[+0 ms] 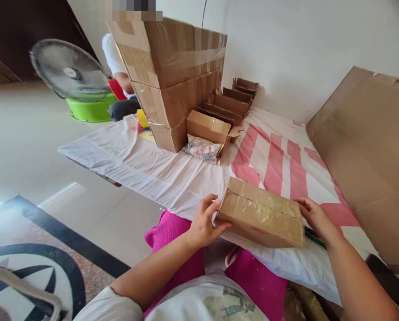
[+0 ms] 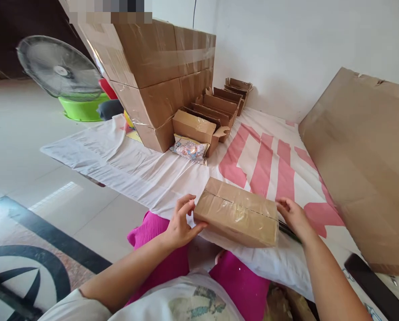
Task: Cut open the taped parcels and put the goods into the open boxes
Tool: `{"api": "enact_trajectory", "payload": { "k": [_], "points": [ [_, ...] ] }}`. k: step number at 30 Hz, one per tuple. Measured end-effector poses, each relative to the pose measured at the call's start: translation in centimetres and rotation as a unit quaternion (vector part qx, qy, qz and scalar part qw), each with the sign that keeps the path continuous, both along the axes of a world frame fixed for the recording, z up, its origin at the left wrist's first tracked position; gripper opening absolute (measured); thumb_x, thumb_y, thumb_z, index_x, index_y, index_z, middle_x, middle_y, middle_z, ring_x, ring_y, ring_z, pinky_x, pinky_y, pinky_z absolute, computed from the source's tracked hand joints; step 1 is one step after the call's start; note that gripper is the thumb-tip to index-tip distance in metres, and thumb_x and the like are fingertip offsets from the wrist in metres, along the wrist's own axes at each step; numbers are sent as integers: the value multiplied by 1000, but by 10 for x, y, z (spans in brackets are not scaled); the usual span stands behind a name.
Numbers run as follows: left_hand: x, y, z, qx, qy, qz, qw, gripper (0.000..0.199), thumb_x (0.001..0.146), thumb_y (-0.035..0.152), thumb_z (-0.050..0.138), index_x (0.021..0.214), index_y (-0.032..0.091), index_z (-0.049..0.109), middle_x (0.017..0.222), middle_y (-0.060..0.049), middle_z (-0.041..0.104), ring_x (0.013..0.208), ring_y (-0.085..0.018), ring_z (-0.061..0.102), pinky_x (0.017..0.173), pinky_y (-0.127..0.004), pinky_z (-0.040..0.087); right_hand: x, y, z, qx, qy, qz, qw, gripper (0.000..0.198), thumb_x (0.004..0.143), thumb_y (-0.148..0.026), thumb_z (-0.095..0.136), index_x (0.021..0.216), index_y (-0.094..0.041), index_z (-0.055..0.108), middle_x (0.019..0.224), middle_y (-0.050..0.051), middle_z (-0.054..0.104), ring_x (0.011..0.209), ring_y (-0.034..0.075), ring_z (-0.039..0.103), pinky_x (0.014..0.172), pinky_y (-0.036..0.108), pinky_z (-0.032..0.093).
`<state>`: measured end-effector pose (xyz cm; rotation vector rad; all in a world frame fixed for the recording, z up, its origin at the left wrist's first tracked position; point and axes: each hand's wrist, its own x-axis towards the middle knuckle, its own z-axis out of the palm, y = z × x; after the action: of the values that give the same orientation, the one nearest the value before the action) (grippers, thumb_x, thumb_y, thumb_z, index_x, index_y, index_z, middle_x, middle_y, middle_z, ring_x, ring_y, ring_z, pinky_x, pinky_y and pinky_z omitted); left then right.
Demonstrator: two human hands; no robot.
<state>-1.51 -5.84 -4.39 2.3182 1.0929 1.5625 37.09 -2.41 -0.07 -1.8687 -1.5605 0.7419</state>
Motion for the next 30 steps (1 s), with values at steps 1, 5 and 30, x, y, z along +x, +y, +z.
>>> {"api": "enact_trajectory", "payload": {
  "k": [1, 5, 30],
  "points": [
    [0, 1, 2, 14, 19, -17, 1000, 76, 85, 37, 64, 146, 29, 19, 125, -15, 41, 86, -17, 54, 73, -33, 53, 15, -12, -5, -7, -64, 14, 998, 42, 72, -55, 62, 100, -23, 67, 103, 9, 71, 91, 26, 66, 80, 39, 51],
    [-4, 10, 12, 17, 78, -62, 995, 64, 84, 36, 64, 140, 30, 32, 113, -10, 42, 86, -17, 54, 71, -32, 54, 43, -52, -23, -28, -252, 56, 966, 49, 68, -40, 64, 112, -17, 65, 115, 15, 67, 105, 33, 61, 91, 45, 47],
    [1, 13, 9, -4, -1, -110, 994, 58, 81, 35, 66, 131, 28, 39, 110, -9, 42, 95, -20, 52, 78, -36, 52, -151, -16, 110, 333, -486, 301, 750, 39, 93, -31, 53, 131, -25, 55, 87, 5, 65, 77, 19, 55, 68, 31, 38]
  ]
}}
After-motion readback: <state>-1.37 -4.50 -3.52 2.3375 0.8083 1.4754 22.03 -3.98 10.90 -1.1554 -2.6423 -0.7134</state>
